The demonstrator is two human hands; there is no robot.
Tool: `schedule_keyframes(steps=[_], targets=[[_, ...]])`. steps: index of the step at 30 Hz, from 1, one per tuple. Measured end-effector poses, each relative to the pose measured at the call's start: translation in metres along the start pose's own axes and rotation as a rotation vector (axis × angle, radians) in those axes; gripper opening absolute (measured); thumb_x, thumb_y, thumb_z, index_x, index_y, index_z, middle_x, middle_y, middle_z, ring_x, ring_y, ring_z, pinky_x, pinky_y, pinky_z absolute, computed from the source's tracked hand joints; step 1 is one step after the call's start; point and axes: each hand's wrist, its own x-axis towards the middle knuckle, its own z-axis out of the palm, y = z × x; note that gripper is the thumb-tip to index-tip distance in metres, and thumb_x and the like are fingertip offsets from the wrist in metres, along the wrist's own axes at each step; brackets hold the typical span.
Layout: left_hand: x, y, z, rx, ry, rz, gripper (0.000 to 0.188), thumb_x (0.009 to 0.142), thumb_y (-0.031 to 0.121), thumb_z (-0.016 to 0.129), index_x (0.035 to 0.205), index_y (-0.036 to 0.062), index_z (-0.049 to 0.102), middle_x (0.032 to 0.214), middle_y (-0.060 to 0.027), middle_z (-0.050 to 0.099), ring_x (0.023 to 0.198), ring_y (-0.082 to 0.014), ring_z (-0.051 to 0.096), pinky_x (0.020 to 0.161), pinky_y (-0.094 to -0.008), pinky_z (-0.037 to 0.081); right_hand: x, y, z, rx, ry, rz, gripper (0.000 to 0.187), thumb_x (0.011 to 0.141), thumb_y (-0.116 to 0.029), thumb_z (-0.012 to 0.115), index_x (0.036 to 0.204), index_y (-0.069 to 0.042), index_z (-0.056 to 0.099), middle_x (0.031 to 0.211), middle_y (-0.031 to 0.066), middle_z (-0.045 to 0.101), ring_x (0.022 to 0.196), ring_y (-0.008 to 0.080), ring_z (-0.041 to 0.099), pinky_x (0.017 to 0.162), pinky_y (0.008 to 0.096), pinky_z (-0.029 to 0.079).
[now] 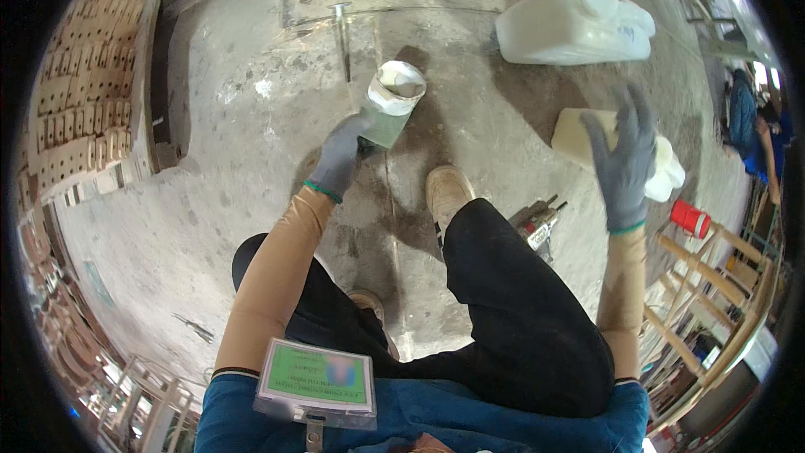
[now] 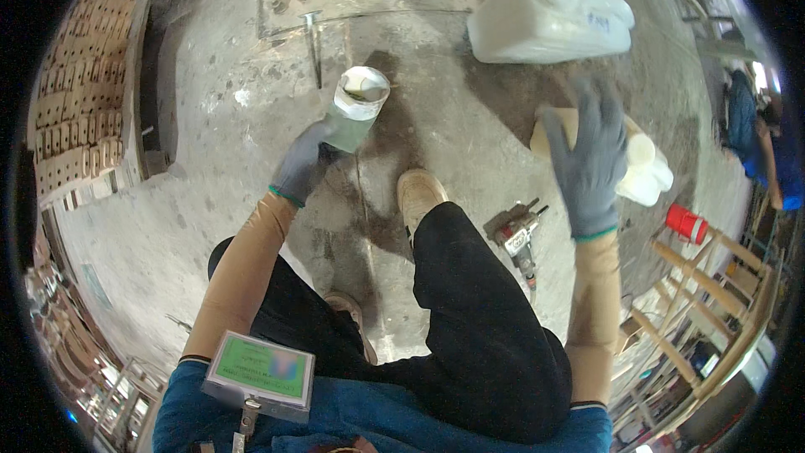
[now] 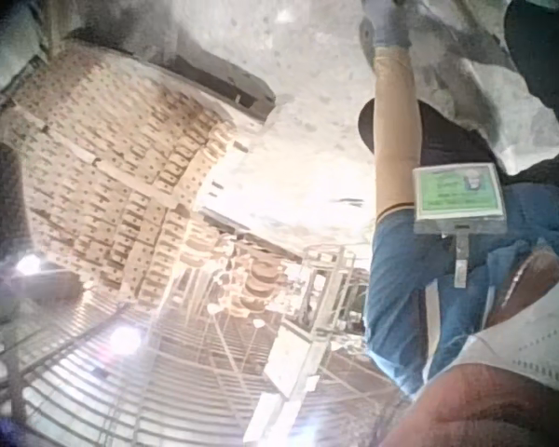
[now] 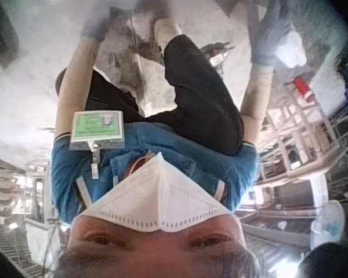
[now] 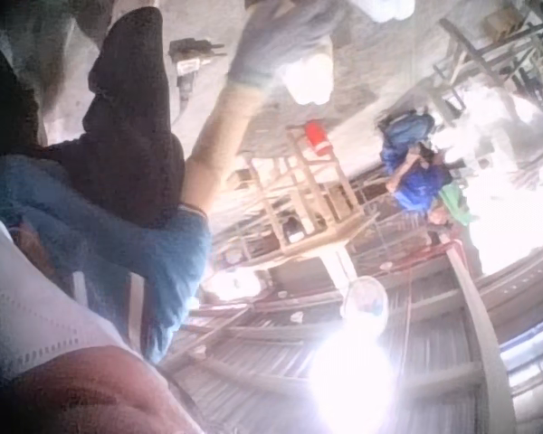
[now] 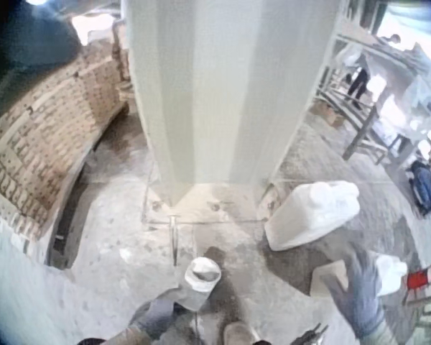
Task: The person pours liquid from a plastic jug into a small can, mixes the contents with a drill, and then applies the mixture to wooden pieces using a brush. The person works in a workshop with other people visible in the background.
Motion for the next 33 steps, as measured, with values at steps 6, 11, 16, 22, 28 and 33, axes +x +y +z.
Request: schedule_keyframes(steps=[6, 11, 16, 22, 28, 33], targets=[[0.018, -0.052, 0.031, 0.385, -0.112, -0.105, 0.022, 0.084, 0.015, 0.061, 0.102, 0.0026, 0.06, 0.095, -0.0061, 0.062, 0.083, -0.0147, 0.059, 0.073, -0.0301, 0.05, -0.165, -0.005, 0.013, 0.301, -0.248, 0.535, 0.048, 0.078, -0.028, 0.07, 0.119, -0.008, 0.056, 0.12, 0.0187, 0.054, 0.1, 0.0322, 0.057, 0.083, 0.0384, 0.047], [0.021, -0.108, 0.038, 0.6, -0.211, -0.117, 0.019, 0.085, 0.017, 0.058, 0.098, 0.0038, 0.063, 0.087, -0.0095, 0.066, 0.078, -0.0196, 0.064, 0.069, -0.0322, 0.051, -0.179, -0.014, 0.036, 0.447, -0.32, 0.533, 0.049, 0.078, -0.031, 0.068, 0.12, -0.009, 0.054, 0.122, 0.0191, 0.051, 0.099, 0.0339, 0.058, 0.081, 0.0409, 0.047], [0.012, -0.093, 0.064, 1.587, -0.157, -0.085, 0.026, 0.084, 0.027, 0.057, 0.098, 0.0064, 0.064, 0.084, -0.0163, 0.067, 0.086, -0.0279, 0.065, 0.072, -0.0395, 0.051, -0.151, -0.018, 0.042, 0.412, -0.391, 0.545, 0.047, 0.08, -0.03, 0.066, 0.12, -0.01, 0.054, 0.123, 0.0158, 0.051, 0.096, 0.0304, 0.058, 0.078, 0.0408, 0.047], [0.076, 0.004, 0.045, 1.331, 0.581, 0.564, 0.039, 0.082, 0.033, 0.056, 0.097, -0.0023, 0.06, 0.097, -0.0248, 0.062, 0.094, -0.0355, 0.06, 0.077, -0.0437, 0.049, -0.159, -0.006, 0.052, 0.43, -0.397, 0.462, 0.047, 0.079, -0.027, 0.066, 0.12, -0.009, 0.053, 0.122, 0.0152, 0.051, 0.094, 0.0283, 0.059, 0.078, 0.0387, 0.048], [0.139, 0.072, -0.003, 1.414, 0.651, 0.392, 0.034, 0.077, 0.03, 0.067, 0.094, -0.0001, 0.062, 0.081, -0.0194, 0.063, 0.073, -0.0385, 0.06, 0.067, -0.0423, 0.05, -0.167, 0.021, 0.053, 0.395, -0.424, 0.406, 0.042, 0.08, -0.025, 0.065, 0.117, -0.009, 0.056, 0.122, 0.0154, 0.052, 0.097, 0.0299, 0.057, 0.079, 0.0387, 0.047], [0.105, 0.078, 0.025, 0.4, 0.125, 0.207, 0.023, 0.086, 0.022, 0.063, 0.092, 0.0003, 0.062, 0.07, -0.0078, 0.061, 0.062, -0.0188, 0.06, 0.057, -0.0304, 0.049, -0.169, 0.018, 0.064, 0.371, -0.445, 0.314, 0.041, 0.08, -0.024, 0.066, 0.116, -0.008, 0.057, 0.117, 0.0152, 0.055, 0.095, 0.0311, 0.058, 0.078, 0.0386, 0.049]])
